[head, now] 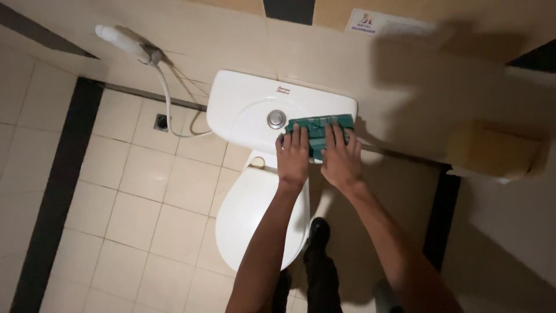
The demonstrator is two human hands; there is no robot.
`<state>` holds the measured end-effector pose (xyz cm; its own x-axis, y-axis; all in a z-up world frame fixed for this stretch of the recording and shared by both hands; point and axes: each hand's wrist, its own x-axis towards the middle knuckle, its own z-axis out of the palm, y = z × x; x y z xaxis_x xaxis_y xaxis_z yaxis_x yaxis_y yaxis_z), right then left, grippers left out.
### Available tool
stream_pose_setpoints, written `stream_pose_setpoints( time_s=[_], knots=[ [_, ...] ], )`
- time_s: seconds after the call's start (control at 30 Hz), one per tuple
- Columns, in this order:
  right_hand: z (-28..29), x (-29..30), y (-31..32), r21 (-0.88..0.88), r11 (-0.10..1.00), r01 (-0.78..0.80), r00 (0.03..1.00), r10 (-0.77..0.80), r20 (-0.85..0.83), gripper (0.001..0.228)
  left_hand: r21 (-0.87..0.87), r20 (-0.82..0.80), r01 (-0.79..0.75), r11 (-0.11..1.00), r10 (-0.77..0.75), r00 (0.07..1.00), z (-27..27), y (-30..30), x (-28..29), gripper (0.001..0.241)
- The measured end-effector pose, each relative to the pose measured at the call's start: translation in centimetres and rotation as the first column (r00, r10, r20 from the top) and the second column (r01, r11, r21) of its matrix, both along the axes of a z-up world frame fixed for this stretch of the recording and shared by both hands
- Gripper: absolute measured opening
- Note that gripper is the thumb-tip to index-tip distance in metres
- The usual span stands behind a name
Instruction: The person sprays a cleaning solution onto the toilet tank and seat, then wipes the surfaces with a cloth. The person also briefly wipes the floor near the toilet base with a sponge before returning to wipe the toilet.
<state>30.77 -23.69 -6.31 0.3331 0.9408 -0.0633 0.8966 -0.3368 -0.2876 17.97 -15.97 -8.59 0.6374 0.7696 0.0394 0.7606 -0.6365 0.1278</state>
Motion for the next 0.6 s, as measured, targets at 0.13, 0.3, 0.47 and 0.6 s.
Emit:
stream_pose_setpoints(
  time_s=[0.13, 0.3, 0.47, 0.6],
  knots=[
    [1.1, -1.8, -1.3, -0.037, 0.999, 0.026, 0.999, -0.026, -0.022, 0.072, -0.006, -0.015, 0.018, 1.000, -0.018, 1.000, 1.6, -1.2, -1.5, 0.067],
    [-1.4, -2.2, -2.1, 0.040, 0.998, 0.058, 0.998, -0.059, 0.034, 0.072, -0.177, -0.007, 0.065, 0.982, -0.068, 0.998, 3.2, -0.6, -1.0, 0.081],
    [-0.4, -0.8, -0.7, 0.008, 0.998, 0.064, 0.998, -0.064, -0.005, 0.072, -0.153, -0.008, 0.090, 0.984, -0.092, 0.996, 2.8, 0.7, -0.2, 0.085],
    [-1.4, 1.2, 0.8, 0.023, 0.998, 0.057, 0.998, -0.057, -0.016, 0.071, -0.268, -0.006, 0.075, 0.960, -0.080, 0.997, 4.7, 2.5, 1.9, 0.093]
  ],
)
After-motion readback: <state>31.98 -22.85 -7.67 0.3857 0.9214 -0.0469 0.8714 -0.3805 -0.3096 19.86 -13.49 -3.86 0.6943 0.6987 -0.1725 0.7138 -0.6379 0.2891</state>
